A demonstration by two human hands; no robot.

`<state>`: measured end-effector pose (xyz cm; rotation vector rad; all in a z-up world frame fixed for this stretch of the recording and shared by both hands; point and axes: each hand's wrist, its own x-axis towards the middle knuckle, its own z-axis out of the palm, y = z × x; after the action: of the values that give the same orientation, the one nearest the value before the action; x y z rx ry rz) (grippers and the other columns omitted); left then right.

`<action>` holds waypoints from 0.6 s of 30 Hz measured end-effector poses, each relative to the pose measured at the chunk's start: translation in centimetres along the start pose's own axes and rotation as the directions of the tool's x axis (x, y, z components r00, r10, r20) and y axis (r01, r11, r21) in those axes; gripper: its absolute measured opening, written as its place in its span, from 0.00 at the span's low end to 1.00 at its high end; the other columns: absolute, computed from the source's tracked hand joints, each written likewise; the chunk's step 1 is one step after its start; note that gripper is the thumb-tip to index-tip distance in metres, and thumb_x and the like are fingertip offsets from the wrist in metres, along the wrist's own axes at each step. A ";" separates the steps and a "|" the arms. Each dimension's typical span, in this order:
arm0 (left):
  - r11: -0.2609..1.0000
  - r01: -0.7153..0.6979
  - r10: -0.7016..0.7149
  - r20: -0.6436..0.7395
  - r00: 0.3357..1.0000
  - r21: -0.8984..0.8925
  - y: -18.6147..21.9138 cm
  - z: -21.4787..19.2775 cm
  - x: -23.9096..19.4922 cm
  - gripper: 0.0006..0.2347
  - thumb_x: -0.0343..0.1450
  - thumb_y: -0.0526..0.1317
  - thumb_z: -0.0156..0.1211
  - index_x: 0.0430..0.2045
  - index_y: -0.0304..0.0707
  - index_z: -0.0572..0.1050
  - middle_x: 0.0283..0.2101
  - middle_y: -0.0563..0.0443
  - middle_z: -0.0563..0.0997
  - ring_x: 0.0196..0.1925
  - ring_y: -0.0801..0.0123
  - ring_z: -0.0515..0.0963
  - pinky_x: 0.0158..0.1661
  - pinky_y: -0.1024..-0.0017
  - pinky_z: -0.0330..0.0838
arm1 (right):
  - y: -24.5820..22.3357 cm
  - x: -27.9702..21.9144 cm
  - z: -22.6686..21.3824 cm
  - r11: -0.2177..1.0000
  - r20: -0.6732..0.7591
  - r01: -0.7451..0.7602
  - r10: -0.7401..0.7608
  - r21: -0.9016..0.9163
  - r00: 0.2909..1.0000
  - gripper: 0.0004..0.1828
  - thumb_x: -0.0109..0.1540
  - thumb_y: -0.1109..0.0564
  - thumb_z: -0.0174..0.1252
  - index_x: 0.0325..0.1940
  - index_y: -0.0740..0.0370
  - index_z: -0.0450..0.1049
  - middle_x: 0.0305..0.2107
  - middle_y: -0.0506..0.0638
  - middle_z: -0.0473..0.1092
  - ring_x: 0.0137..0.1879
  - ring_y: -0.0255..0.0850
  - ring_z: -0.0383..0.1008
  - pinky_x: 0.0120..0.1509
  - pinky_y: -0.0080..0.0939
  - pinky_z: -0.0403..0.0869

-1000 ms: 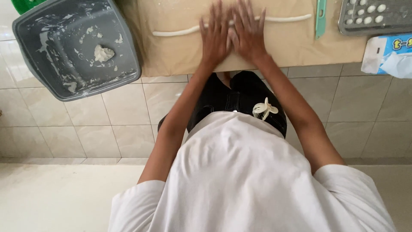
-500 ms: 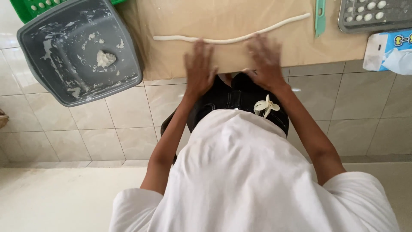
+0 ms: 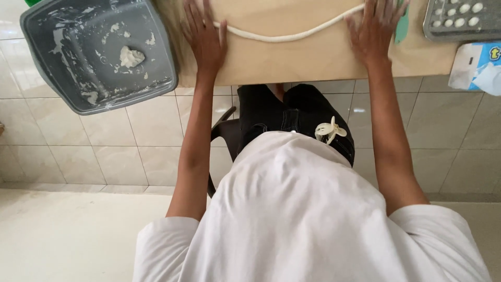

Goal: Rolling a piece of dough into a long, thin rope and cutting it into small pieces using a plastic scraper.

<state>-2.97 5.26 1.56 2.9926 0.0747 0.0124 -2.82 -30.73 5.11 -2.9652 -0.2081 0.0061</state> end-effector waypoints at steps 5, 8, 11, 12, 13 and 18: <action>0.998 -0.059 0.059 0.011 0.998 -0.036 -0.3 -2.6 -7.0 0.26 0.74 0.51 0.42 0.61 0.45 0.40 0.64 0.45 0.37 0.67 0.56 0.37 0.60 0.51 0.43 | -0.1 -6.2 -0.2 0.996 0.061 -0.047 0.043 0.069 0.997 0.39 0.61 0.31 0.23 0.67 0.59 0.39 0.63 0.55 0.36 0.69 0.50 0.34 0.64 0.66 0.32; 0.998 -0.025 0.020 0.086 0.996 0.065 0.4 -4.4 -10.3 0.25 0.73 0.52 0.36 0.60 0.41 0.42 0.64 0.43 0.40 0.67 0.59 0.40 0.62 0.57 0.36 | -0.7 -9.1 -1.3 0.985 0.135 -0.122 0.105 0.126 0.985 0.39 0.61 0.31 0.24 0.67 0.58 0.37 0.63 0.55 0.33 0.70 0.49 0.31 0.64 0.67 0.30; 0.995 0.014 -0.028 0.136 0.990 0.098 0.8 -3.4 -11.5 0.26 0.72 0.54 0.32 0.59 0.38 0.42 0.64 0.42 0.41 0.66 0.58 0.38 0.62 0.58 0.31 | -0.7 -9.9 -0.6 0.975 0.185 -0.182 0.157 0.130 0.970 0.41 0.58 0.29 0.21 0.67 0.56 0.35 0.63 0.53 0.30 0.70 0.48 0.29 0.64 0.66 0.27; 0.995 0.011 -0.027 0.162 0.986 0.100 0.9 -2.8 -11.8 0.27 0.72 0.55 0.30 0.59 0.35 0.41 0.63 0.40 0.41 0.66 0.55 0.37 0.62 0.56 0.29 | -0.7 -10.1 -0.1 0.975 0.185 -0.185 0.160 0.122 0.970 0.43 0.56 0.27 0.19 0.67 0.55 0.34 0.63 0.52 0.30 0.70 0.46 0.29 0.65 0.64 0.27; 0.995 0.012 -0.028 0.164 0.986 0.100 1.9 -2.9 -11.0 0.27 0.72 0.55 0.30 0.59 0.35 0.41 0.63 0.40 0.41 0.66 0.55 0.37 0.62 0.56 0.29 | -1.5 -9.5 0.2 0.975 0.186 -0.184 0.160 0.122 0.969 0.43 0.56 0.27 0.19 0.67 0.55 0.34 0.63 0.52 0.30 0.70 0.46 0.29 0.65 0.64 0.27; 0.968 -0.250 0.252 0.096 0.963 -0.029 7.7 -2.0 -6.3 0.22 0.72 0.49 0.39 0.60 0.46 0.47 0.63 0.43 0.40 0.66 0.53 0.38 0.60 0.55 0.43 | -6.3 -5.2 1.8 0.949 0.046 0.232 -0.246 0.212 0.968 0.37 0.61 0.32 0.28 0.66 0.57 0.41 0.62 0.55 0.39 0.68 0.50 0.38 0.61 0.69 0.38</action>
<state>-8.89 -2.36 4.69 2.9586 -0.3145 -0.1073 -8.87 -25.04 4.37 -2.7174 -0.5415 0.0978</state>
